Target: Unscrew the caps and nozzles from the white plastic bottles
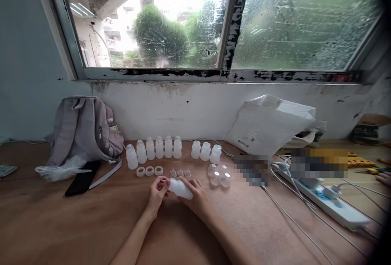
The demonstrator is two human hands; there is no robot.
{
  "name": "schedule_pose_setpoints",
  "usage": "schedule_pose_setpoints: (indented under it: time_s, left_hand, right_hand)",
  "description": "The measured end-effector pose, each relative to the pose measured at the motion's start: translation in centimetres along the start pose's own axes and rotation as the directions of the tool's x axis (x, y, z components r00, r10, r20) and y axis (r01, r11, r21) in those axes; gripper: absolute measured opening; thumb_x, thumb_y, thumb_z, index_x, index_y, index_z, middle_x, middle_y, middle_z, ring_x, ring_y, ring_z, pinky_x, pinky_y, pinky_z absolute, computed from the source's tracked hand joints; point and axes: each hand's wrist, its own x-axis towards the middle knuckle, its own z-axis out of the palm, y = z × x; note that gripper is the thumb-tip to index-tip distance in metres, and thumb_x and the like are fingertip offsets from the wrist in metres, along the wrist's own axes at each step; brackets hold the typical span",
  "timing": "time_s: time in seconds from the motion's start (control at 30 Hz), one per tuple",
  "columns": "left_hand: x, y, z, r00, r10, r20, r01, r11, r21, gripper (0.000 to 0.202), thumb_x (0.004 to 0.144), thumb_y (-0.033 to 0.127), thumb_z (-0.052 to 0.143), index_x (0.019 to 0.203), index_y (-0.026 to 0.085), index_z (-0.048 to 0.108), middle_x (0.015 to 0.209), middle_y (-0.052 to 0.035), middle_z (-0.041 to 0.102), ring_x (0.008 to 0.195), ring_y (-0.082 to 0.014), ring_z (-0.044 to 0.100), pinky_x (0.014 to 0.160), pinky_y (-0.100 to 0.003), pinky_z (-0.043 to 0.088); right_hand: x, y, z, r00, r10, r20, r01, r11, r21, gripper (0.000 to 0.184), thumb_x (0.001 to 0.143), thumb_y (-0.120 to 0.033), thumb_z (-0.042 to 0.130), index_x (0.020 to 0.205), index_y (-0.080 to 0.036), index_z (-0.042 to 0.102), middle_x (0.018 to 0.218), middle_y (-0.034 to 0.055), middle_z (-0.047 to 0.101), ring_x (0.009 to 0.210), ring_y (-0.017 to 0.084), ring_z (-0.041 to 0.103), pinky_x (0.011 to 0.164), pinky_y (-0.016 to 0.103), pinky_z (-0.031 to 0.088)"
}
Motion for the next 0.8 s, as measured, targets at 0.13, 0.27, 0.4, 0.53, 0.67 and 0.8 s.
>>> schedule_pose_setpoints:
  time_s: [0.13, 0.27, 0.4, 0.53, 0.67, 0.8]
  left_hand:
    - [-0.1, 0.1, 0.0, 1.0, 0.014, 0.003, -0.014, 1.0, 0.012, 0.027, 0.066, 0.039, 0.06, 0.079, 0.016, 0.055, 0.064, 0.0026, 0.052, 0.047, -0.0063, 0.045, 0.043, -0.017, 0.038]
    - [-0.3, 1.0, -0.2, 0.998, -0.021, 0.054, 0.022, 1.0, -0.018, 0.027, 0.066, 0.035, 0.061, 0.083, 0.015, 0.058, 0.071, -0.0007, 0.056, 0.054, -0.0088, 0.048, 0.049, -0.019, 0.04]
    - [-0.6, 2.1, -0.3, 0.995, -0.019, 0.1, 0.027, 0.996, -0.083, 0.033, 0.064, 0.031, 0.064, 0.094, 0.016, 0.059, 0.081, -0.0042, 0.06, 0.07, -0.014, 0.053, 0.059, -0.021, 0.042]
    - [-0.7, 2.1, 0.0, 0.996, -0.014, 0.089, 0.029, 0.984, -0.173, 0.034, 0.065, 0.03, 0.064, 0.095, 0.018, 0.058, 0.085, -0.0042, 0.062, 0.08, -0.0161, 0.054, 0.069, -0.023, 0.041]
    - [-0.6, 1.5, 0.1, 0.999, -0.033, 0.021, 0.036, 0.988, -0.148, 0.026, 0.061, 0.033, 0.066, 0.079, 0.015, 0.062, 0.074, -0.0031, 0.061, 0.07, -0.0142, 0.054, 0.063, -0.022, 0.04]
    - [-0.5, 1.5, 0.0, 0.996, -0.057, 0.073, 0.072, 0.972, -0.224, 0.032, 0.061, 0.03, 0.067, 0.09, 0.016, 0.061, 0.084, -0.005, 0.062, 0.079, -0.0158, 0.055, 0.069, -0.023, 0.041]
  right_hand:
    - [0.0, -0.4, -0.2, 1.0, 0.012, 0.0, -0.012, 1.0, 0.004, 0.065, 0.06, -0.024, 0.067, 0.12, -0.032, 0.043, 0.091, 0.0045, 0.054, 0.087, 0.023, 0.047, 0.078, 0.036, 0.041]
    - [-0.1, -1.0, -0.8, 0.998, 0.049, 0.041, -0.054, 0.993, 0.109, 0.058, 0.062, -0.029, 0.065, 0.117, -0.029, 0.047, 0.088, 0.0045, 0.054, 0.085, 0.023, 0.049, 0.076, 0.034, 0.041]
    - [-0.3, -1.5, -1.1, 0.991, 0.095, 0.096, -0.117, 0.958, 0.261, 0.051, 0.063, -0.033, 0.064, 0.112, -0.026, 0.052, 0.09, 0.0042, 0.056, 0.085, 0.021, 0.051, 0.075, 0.032, 0.042]
    - [-0.4, -1.7, -1.1, 0.991, 0.108, 0.084, -0.131, 0.932, 0.339, 0.048, 0.062, -0.029, 0.064, 0.108, -0.026, 0.054, 0.096, 0.0044, 0.057, 0.088, 0.022, 0.051, 0.077, 0.034, 0.041]
    - [-0.4, -2.1, -1.2, 0.985, 0.124, 0.117, -0.163, 0.884, 0.438, 0.045, 0.06, -0.028, 0.066, 0.104, -0.023, 0.056, 0.096, 0.0043, 0.059, 0.089, 0.023, 0.052, 0.078, 0.034, 0.041]
    - [-0.2, -2.6, -1.4, 0.955, 0.176, 0.241, -0.289, 0.739, 0.608, 0.044, 0.061, -0.031, 0.065, 0.103, -0.02, 0.057, 0.092, 0.0031, 0.061, 0.082, 0.022, 0.055, 0.07, 0.032, 0.044]
